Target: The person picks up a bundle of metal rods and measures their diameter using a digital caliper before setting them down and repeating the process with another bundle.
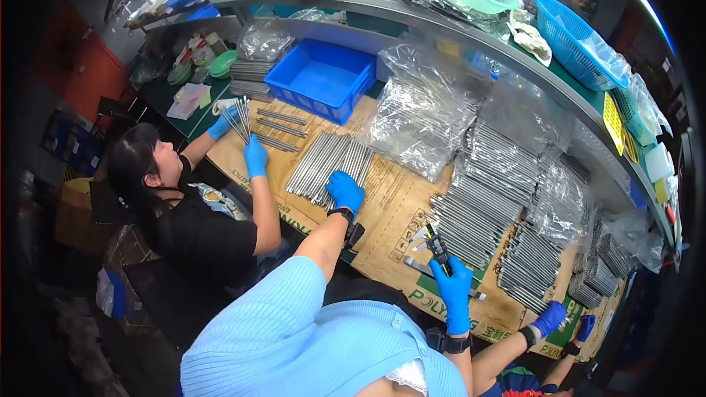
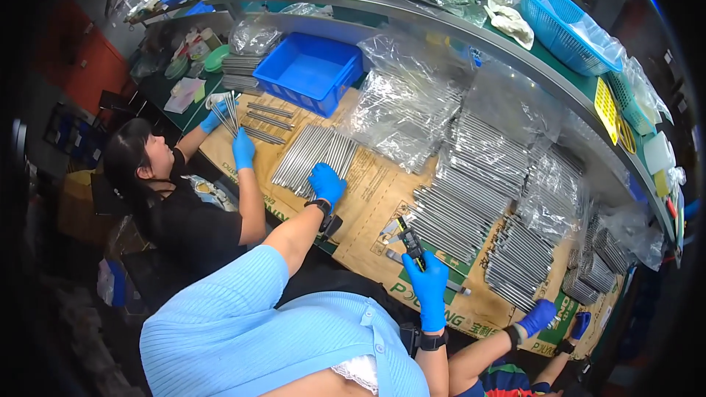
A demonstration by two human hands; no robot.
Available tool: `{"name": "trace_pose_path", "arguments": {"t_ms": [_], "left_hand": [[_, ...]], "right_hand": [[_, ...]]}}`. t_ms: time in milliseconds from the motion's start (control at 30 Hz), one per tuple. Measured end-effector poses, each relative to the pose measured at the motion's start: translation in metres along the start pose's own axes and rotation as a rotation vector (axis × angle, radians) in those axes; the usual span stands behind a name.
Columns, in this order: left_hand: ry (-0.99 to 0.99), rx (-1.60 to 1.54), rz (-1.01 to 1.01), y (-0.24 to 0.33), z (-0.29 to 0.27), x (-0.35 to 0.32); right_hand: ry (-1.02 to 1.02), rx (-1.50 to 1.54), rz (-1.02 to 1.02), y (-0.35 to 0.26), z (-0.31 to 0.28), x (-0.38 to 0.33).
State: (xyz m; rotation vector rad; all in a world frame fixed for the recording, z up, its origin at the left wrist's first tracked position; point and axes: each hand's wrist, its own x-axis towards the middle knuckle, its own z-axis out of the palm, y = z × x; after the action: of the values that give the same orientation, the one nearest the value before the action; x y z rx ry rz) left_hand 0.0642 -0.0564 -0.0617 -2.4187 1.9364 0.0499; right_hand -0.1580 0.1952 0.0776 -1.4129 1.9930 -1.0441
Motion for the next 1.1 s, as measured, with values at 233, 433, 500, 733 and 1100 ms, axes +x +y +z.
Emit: {"name": "trace_pose_path", "arguments": {"t_ms": [233,433,500,733,1100], "left_hand": [[0.039,-0.003,-0.115,0.020,0.032,0.005],[0.103,-0.043,-0.074,0.022,0.042,-0.018],[0.027,-0.131,-0.040,0.032,0.019,-0.030],[-0.101,-0.321,0.042,0.005,0.028,0.003],[-0.144,-0.053,0.891,-0.048,0.061,0.008]], "right_hand": [[-0.020,0.004,0.096,0.001,0.001,-0.005],[-0.013,-0.005,0.063,0.014,0.007,-0.010],[-0.011,-0.012,0.056,0.017,0.009,-0.011],[-0.067,-0.045,0.075,0.012,0.014,-0.010],[-0.155,0.201,0.165,0.008,0.024,0.029]]}}
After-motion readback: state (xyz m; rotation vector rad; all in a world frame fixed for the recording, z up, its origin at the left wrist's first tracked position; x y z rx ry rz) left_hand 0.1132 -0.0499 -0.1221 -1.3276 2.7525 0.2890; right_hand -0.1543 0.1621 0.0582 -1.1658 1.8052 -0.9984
